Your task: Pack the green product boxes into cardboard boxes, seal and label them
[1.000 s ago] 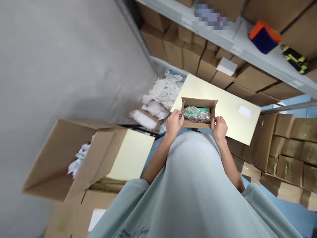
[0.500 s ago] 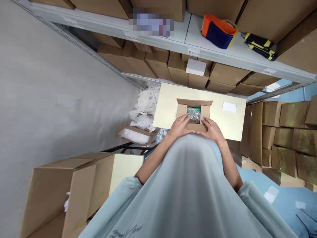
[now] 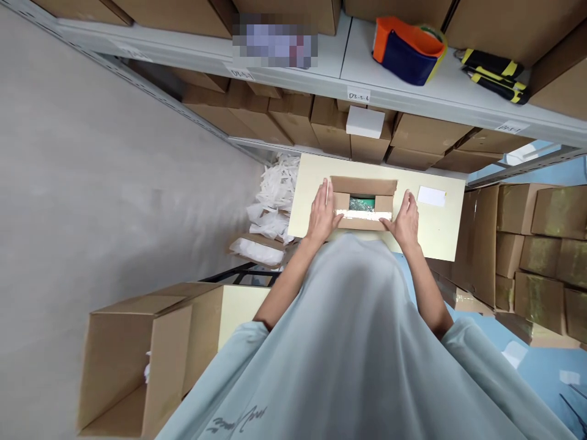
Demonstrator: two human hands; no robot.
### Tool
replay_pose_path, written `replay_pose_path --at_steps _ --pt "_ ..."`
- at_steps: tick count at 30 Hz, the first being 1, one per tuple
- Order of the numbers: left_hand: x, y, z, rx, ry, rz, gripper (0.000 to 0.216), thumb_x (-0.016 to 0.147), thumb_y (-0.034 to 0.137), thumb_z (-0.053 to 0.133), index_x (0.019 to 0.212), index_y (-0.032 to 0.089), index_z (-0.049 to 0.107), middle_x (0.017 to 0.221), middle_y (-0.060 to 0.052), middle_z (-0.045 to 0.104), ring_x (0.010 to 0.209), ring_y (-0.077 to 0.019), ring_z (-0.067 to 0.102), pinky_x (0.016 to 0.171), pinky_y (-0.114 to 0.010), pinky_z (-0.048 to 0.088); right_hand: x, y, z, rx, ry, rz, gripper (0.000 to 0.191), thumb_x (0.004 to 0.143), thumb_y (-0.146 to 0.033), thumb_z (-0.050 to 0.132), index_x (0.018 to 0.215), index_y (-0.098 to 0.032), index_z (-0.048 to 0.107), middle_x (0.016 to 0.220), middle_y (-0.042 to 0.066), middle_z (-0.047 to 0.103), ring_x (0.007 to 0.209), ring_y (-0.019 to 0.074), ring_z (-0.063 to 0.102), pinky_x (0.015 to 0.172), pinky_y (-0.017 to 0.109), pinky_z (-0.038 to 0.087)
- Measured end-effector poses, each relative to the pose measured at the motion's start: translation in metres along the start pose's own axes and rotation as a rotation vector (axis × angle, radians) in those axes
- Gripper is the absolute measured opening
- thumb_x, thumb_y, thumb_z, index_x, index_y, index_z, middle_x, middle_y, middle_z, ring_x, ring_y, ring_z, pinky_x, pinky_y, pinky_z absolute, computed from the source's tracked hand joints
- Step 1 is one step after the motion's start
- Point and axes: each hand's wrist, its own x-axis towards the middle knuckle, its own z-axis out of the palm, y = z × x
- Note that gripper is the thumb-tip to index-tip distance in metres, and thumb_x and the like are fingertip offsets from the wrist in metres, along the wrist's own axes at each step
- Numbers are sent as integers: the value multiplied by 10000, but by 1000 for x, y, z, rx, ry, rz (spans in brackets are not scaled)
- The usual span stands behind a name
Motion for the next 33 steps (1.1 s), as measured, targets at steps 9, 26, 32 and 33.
replay_pose_path --at_steps 9,26,32,33 --pt "-8 -5 -2 16 15 45 900 993 341 806 1777 190 390 1830 -254 398 1773 -456 252 1428 -692 256 -14 5 6 -33 -13 -203 906 1105 -476 596 1835 -143 176 1897 269 174 1779 448 151 1377 724 307" --pt "-16 -6 19 -71 -82 -40 285 1136 265 562 1203 250 839 1239 -101 835 1378 -297 717 1418 -586 338 -8 1 9 -116 -95 -258 368 1167 -359 512 1215 -222 850 1297 156 749 1413 352 568 1412 668 263" --pt "-11 -1 10 18 -120 15 302 1102 174 568 1191 243 848 1193 -117 808 1365 -303 704 1406 -612 353 2 -3 -3 -167 -156 -330 336 1133 -292 531 1168 -208 854 1264 165 749 1390 359 568 1411 677 273" --pt "-9 0 9 46 -127 32 306 1093 155 570 1167 243 853 1178 -119 802 1338 -301 705 1401 -614 358 3 -5 -5 -180 -178 -337 336 1131 -279 530 1165 -200 854 1266 170 749 1393 358 570 1415 676 271"
